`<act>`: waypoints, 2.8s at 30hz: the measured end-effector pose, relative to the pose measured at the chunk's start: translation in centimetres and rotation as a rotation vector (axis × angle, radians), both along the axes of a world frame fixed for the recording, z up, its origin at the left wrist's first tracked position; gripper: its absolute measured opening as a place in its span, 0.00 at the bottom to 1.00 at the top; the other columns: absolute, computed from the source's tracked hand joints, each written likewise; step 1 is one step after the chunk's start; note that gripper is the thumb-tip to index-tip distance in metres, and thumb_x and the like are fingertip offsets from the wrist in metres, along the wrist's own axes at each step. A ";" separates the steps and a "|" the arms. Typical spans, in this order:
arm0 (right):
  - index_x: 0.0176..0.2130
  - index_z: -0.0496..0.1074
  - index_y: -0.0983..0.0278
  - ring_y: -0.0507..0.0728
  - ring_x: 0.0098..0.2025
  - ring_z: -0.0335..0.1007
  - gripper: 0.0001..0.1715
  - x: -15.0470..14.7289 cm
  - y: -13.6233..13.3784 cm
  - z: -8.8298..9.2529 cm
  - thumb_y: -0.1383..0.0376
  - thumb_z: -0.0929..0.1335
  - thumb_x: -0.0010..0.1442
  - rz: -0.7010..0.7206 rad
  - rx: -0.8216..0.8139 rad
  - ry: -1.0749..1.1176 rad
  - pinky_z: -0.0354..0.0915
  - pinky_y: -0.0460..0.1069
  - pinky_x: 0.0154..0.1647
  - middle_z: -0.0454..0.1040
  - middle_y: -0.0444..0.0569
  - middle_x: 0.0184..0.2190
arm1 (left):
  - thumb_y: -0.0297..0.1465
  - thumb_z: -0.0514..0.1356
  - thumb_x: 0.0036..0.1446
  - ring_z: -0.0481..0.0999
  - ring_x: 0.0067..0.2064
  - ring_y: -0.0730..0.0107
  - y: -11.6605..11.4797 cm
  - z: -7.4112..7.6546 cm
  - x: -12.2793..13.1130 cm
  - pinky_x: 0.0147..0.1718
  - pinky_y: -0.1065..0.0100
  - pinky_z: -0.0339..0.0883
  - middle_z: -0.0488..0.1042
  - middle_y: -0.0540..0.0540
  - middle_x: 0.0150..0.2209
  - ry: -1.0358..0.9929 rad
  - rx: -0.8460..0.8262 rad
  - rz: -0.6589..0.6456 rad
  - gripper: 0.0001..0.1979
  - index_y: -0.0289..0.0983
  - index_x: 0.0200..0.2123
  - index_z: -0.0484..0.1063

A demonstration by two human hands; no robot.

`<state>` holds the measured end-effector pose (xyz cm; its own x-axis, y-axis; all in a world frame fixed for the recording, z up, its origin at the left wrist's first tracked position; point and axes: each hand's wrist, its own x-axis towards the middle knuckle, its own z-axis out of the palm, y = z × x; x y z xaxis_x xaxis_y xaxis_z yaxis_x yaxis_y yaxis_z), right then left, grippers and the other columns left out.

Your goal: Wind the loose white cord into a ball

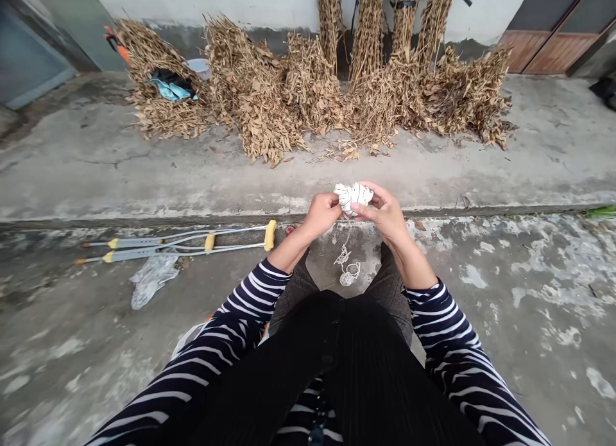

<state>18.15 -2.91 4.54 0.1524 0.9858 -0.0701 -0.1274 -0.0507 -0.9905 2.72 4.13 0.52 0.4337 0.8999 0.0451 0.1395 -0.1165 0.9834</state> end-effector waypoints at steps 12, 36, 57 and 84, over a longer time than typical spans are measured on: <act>0.48 0.75 0.61 0.49 0.31 0.69 0.41 -0.3 -0.5 -0.9 0.56 0.83 0.35 -0.025 -0.038 0.221 0.69 0.45 0.28 0.77 0.47 0.40 | 0.28 0.61 0.59 0.75 0.27 0.74 0.3 -0.6 -0.5 0.27 0.74 0.67 0.79 0.48 0.27 -0.087 -0.093 -0.072 0.10 0.31 0.40 0.81; 0.52 0.76 0.58 0.56 0.42 0.73 0.33 4.0 -2.6 2.8 0.56 0.78 0.46 -0.001 -0.002 0.096 0.70 0.47 0.29 0.76 0.51 0.52 | 0.24 0.62 0.54 0.77 0.56 0.61 1.6 -2.8 -0.9 0.39 0.70 0.76 0.76 0.38 0.58 -0.094 -0.062 0.047 0.22 0.36 0.54 0.76; 0.50 0.76 0.57 0.48 0.33 0.64 0.35 4.1 -2.4 -0.5 0.65 0.76 0.40 0.034 -0.044 0.424 0.48 0.38 0.18 0.76 0.49 0.49 | 0.34 0.65 0.59 0.75 0.24 0.76 -2.2 2.7 -3.8 0.23 0.73 0.66 0.79 0.45 0.28 -0.162 -0.360 -0.528 0.13 0.30 0.42 0.78; 0.45 0.76 0.59 0.46 0.26 0.66 0.36 4.0 0.4 -0.8 0.60 0.85 0.37 -0.029 0.136 0.251 0.70 0.44 0.23 0.75 0.42 0.36 | 0.44 0.67 0.59 0.69 0.18 0.78 -5.0 -1.9 -0.3 0.20 0.74 0.61 0.76 0.53 0.24 -0.263 -0.274 -0.239 0.28 0.33 0.56 0.71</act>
